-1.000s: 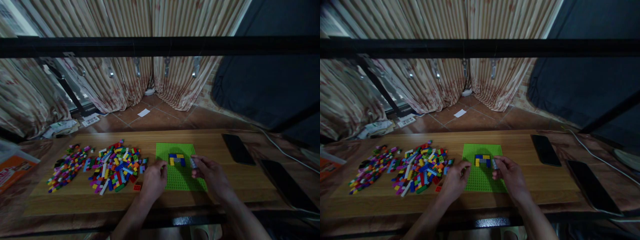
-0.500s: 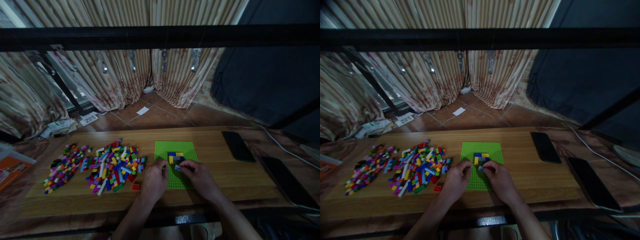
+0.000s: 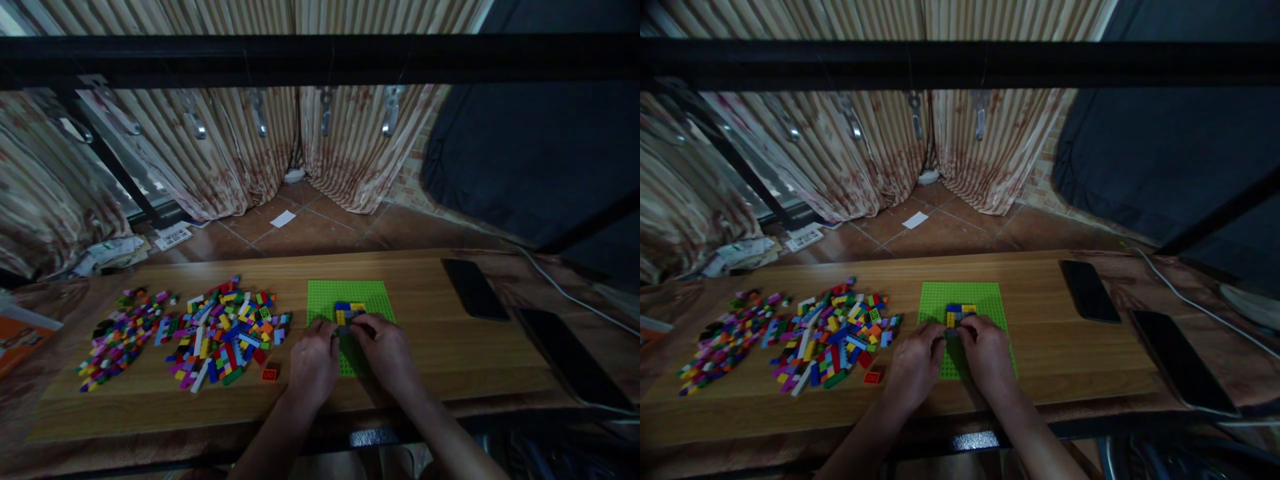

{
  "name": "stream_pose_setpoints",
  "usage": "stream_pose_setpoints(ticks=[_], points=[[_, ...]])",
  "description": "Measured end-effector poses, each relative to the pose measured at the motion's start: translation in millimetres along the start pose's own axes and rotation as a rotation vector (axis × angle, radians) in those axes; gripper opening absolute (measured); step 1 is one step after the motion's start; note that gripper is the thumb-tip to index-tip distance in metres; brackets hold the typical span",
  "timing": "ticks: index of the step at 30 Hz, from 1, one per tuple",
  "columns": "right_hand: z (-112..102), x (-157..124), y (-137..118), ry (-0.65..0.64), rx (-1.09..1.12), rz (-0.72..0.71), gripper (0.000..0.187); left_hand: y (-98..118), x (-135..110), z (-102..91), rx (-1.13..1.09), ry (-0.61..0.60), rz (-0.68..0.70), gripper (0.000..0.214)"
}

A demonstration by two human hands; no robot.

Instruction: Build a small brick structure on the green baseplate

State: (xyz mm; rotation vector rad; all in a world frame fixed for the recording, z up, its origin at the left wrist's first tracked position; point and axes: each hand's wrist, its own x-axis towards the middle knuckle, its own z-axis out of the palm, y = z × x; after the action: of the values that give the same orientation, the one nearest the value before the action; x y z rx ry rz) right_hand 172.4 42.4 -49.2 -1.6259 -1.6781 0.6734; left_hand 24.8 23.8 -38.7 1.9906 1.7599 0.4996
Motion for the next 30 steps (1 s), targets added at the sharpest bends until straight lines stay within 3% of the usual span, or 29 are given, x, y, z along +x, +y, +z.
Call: stream_pose_setpoints(ticks=[3, 9, 16, 30], points=[[-4.7, 0.0, -0.8, 0.053, -0.035, -0.015, 0.019, 2.1, -0.7, 2.9, 0.065, 0.001, -0.015, 0.020], [-12.2, -1.1, 8.4, 0.024, -0.088, -0.013, 0.020, 3.8, 0.4, 5.3, 0.122, 0.005, -0.029, 0.022], [-4.1, -4.3, 12.0, -0.062, -0.195, -0.110, 0.018, 4.5, 0.7, 2.4, 0.109, 0.005, -0.047, 0.018], [-1.6, -8.6, 9.2, -0.070, -0.282, -0.152, 0.016, 2.3, 2.4, 8.5, 0.171, -0.048, -0.036, 0.027]])
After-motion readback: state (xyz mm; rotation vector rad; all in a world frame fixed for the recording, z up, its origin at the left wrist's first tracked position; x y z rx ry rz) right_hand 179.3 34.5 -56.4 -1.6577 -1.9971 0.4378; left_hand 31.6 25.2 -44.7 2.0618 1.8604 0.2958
